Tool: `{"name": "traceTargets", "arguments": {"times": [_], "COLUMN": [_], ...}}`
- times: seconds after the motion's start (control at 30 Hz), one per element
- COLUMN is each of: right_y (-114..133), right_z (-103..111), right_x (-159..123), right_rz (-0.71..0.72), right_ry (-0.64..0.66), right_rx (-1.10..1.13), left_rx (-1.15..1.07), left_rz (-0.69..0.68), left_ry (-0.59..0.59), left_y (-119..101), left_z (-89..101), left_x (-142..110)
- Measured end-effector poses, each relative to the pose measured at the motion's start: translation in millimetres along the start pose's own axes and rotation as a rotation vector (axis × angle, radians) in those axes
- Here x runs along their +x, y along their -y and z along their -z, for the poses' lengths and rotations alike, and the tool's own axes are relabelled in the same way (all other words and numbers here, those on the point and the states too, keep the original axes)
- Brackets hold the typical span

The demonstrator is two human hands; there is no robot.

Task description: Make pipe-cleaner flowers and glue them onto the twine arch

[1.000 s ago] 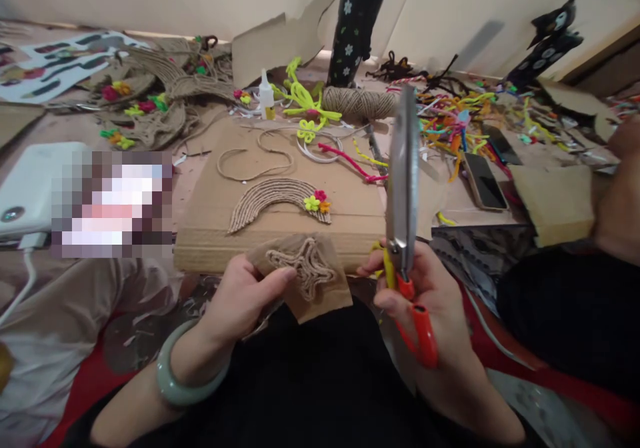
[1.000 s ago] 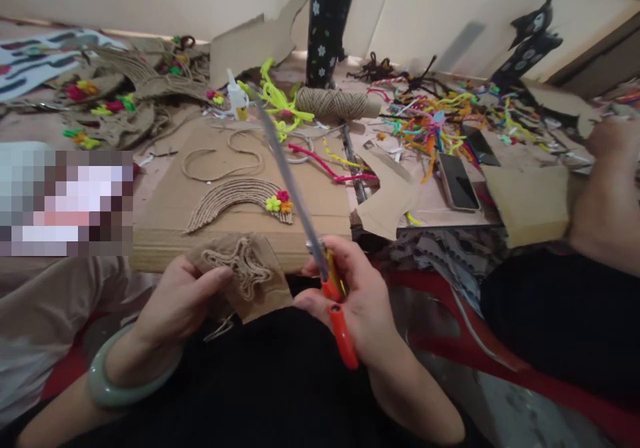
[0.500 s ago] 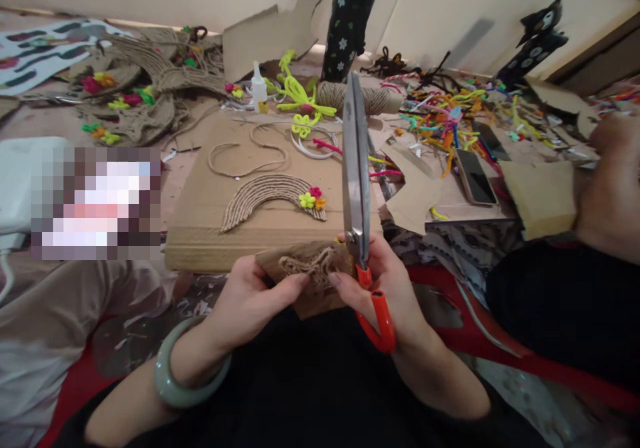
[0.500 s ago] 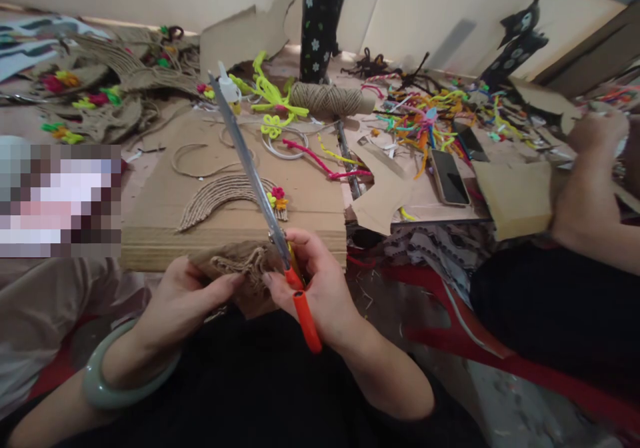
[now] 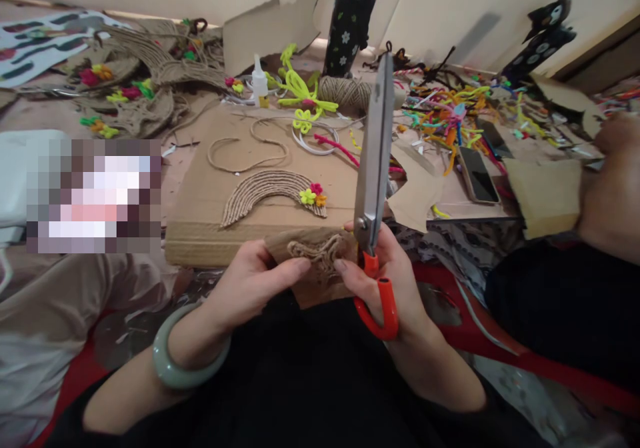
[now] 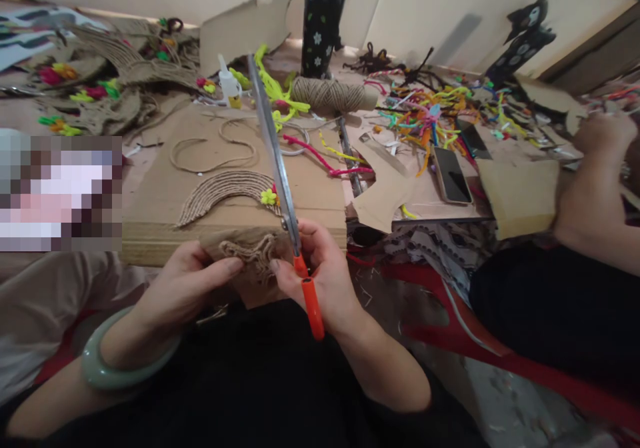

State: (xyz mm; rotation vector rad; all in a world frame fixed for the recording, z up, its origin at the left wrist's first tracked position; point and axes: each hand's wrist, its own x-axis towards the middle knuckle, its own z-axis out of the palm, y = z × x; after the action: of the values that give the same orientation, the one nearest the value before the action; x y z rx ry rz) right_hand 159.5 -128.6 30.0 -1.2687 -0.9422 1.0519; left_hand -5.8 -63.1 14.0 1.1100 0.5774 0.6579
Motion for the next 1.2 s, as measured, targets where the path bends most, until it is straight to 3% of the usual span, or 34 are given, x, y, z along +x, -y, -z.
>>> {"name": "traceTargets", "arguments": {"times": [0.1, 0.23, 0.3, 0.43, 0.5, 0.57, 0.63, 0.73, 0.9, 0.97, 1.1, 1.2], "right_y": [-2, -6, -7, -8, -8, -8, -8, -9, -7, -5, -2, -4], "right_z": [4, 10, 12, 11, 11, 11, 10, 8, 4, 4, 6, 9], "right_x": [2, 4, 5, 6, 7, 7, 6, 5, 5, 5, 5, 3], "right_rz": [0.029, 0.025, 0.019, 0.061, 0.096, 0.142, 0.188, 0.226, 0.242, 0.242, 0.254, 0.248], "right_ry": [-0.069, -0.137, -0.144, -0.187, -0.224, -0.242, -0.246, -0.242, -0.248, -0.262, -0.287, -0.281], "right_rx": [-0.003, -0.003, -0.001, -0.013, -0.073, -0.122, -0.143, -0.151, -0.102, -0.103, -0.118, -0.093], "left_rx": [-0.031, -0.061, -0.022, 0.098, 0.164, 0.252, 0.338, 0.364, 0.279, 0.153, -0.372, -0.523], "left_rz": [0.025, -0.010, -0.099, -0.435, -0.475, -0.383, -0.255, -0.163, -0.167, -0.132, -0.103, -0.105], "left_ry": [-0.038, -0.179, -0.282, -0.568, -0.492, -0.316, -0.223, -0.243, -0.284, -0.287, -0.293, -0.283], "left_y": [1, 3, 5, 10, 13, 18, 24, 34, 41, 35, 13, 2], "left_z": [6.9, 12.9, 10.5, -3.8, -10.8, -15.0, -16.9, -18.1, -20.1, -19.0, -13.2, -9.6], "left_x": [-1, -1, -3, -18, -26, -31, -32, -28, -29, -32, -34, -31]}}
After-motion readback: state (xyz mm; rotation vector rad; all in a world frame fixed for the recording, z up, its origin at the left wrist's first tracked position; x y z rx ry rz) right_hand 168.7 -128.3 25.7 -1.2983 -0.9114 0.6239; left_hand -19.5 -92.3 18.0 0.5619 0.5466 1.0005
